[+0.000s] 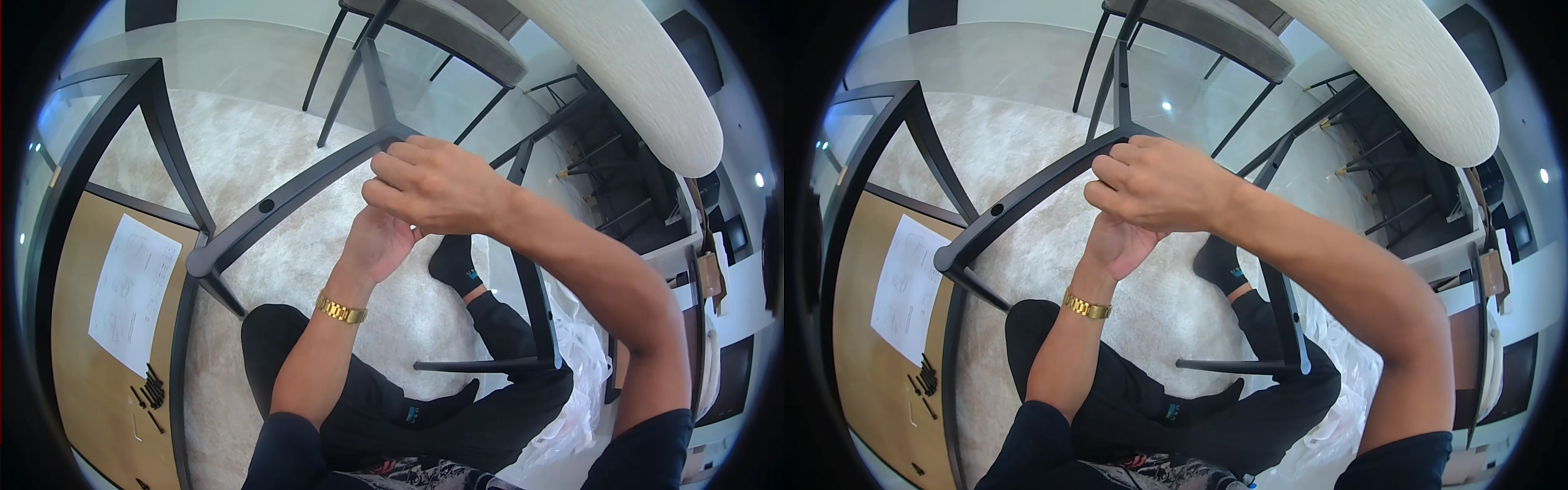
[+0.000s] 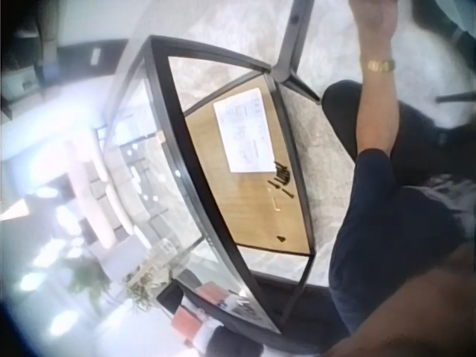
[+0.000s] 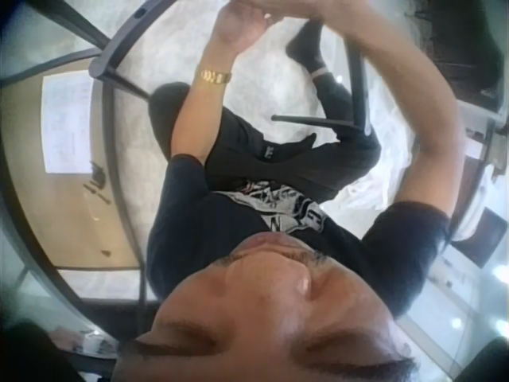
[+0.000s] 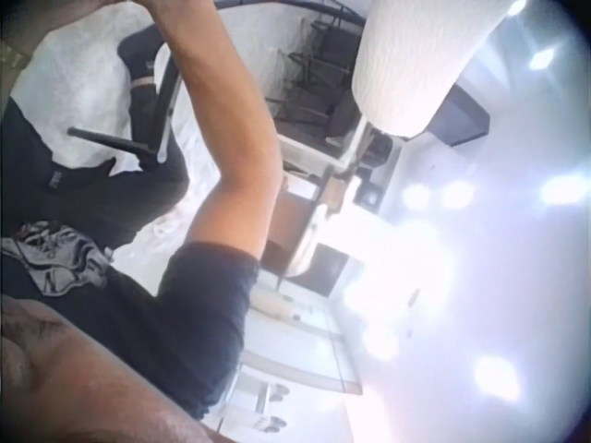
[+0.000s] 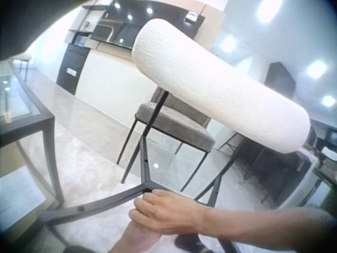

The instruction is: The person assembles a chair frame by hand while sitting on the floor, using an Allen key to tighten screws taken from a nearby glass table.

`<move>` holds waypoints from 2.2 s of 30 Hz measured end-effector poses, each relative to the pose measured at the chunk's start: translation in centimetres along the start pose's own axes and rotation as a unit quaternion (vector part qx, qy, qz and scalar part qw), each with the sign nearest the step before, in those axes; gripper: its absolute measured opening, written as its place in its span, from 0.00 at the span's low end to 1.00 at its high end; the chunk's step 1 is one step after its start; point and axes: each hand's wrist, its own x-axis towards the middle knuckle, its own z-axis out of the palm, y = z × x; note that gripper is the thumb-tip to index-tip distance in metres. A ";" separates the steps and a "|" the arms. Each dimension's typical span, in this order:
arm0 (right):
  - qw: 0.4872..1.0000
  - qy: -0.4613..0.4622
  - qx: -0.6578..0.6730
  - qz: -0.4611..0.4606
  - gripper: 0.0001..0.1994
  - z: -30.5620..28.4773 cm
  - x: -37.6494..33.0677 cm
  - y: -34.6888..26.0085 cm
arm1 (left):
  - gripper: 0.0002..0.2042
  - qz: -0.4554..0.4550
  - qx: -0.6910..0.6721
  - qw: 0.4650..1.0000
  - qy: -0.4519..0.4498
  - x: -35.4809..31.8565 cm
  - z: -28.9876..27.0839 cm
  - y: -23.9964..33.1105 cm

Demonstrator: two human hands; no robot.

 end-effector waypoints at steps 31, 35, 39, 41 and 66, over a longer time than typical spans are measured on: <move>0.955 -0.045 0.001 0.293 0.10 -6.7 -11.6 -8.5 | 0.14 -0.143 0.087 0.986 -0.024 0.8 5.3 -5.5; 0.961 -0.018 -0.002 0.275 0.10 -6.1 -11.5 -8.2 | 0.13 -0.146 0.074 0.986 -0.015 1.0 5.0 -5.3; 0.960 -0.027 0.008 0.277 0.10 -5.9 -11.4 -8.4 | 0.11 -0.134 0.078 0.988 -0.010 0.8 4.9 -5.7; 0.960 -0.025 0.007 0.278 0.10 -5.8 -11.3 -8.4 | 0.10 -0.132 0.079 0.988 -0.009 0.9 4.9 -5.8; 0.950 -0.036 -0.029 0.308 0.10 -4.6 -10.1 -8.5 | 0.12 -0.195 -0.080 0.976 -0.051 2.5 3.2 -7.0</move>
